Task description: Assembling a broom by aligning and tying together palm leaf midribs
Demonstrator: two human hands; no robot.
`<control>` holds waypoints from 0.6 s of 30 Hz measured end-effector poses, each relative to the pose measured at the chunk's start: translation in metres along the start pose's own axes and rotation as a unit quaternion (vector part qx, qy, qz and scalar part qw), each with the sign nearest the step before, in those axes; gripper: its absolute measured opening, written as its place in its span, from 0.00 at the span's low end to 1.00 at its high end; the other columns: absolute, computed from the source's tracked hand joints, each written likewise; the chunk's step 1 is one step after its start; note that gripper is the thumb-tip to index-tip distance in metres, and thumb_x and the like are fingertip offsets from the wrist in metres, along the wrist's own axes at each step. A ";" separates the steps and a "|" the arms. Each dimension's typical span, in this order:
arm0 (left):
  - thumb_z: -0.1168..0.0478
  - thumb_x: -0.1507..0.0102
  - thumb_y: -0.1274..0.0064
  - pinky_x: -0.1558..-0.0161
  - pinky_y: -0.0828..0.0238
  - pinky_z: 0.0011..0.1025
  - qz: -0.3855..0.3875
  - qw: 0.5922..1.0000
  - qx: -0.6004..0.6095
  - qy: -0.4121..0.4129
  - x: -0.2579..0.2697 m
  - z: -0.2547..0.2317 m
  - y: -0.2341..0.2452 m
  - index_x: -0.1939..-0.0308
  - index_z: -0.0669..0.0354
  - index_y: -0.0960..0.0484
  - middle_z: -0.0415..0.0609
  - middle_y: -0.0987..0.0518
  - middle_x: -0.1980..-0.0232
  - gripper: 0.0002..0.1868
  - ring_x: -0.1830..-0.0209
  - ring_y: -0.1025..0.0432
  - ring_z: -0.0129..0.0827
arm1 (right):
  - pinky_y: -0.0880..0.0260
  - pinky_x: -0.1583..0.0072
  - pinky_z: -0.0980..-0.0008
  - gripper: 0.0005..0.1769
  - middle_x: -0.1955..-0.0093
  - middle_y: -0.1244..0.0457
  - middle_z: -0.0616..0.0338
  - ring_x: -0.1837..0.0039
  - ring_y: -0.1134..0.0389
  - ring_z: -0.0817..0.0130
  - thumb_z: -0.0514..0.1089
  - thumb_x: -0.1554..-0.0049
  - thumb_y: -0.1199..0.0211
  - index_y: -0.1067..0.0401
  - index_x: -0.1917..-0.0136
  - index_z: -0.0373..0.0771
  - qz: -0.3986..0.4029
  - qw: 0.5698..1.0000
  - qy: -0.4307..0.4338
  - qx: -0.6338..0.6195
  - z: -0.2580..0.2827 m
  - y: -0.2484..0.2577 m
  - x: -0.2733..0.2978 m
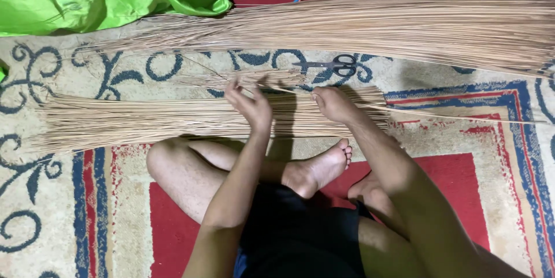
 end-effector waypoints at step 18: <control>0.55 0.28 0.54 0.27 0.68 0.63 0.468 0.740 -0.405 -0.265 -0.023 -0.039 0.036 0.51 0.50 0.19 0.46 0.17 0.51 0.09 0.43 0.24 0.36 | 0.32 0.40 0.39 0.15 0.51 0.33 0.29 0.41 0.32 0.29 0.44 0.38 0.49 0.25 0.46 0.34 0.034 0.998 -0.028 0.040 0.006 0.033 0.033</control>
Point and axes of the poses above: each hand's wrist, its own x-axis away from the middle knuckle, its own y-axis out of the back of the hand, z = x × y, the point moved 2 cm from there along -x, towards the middle knuckle
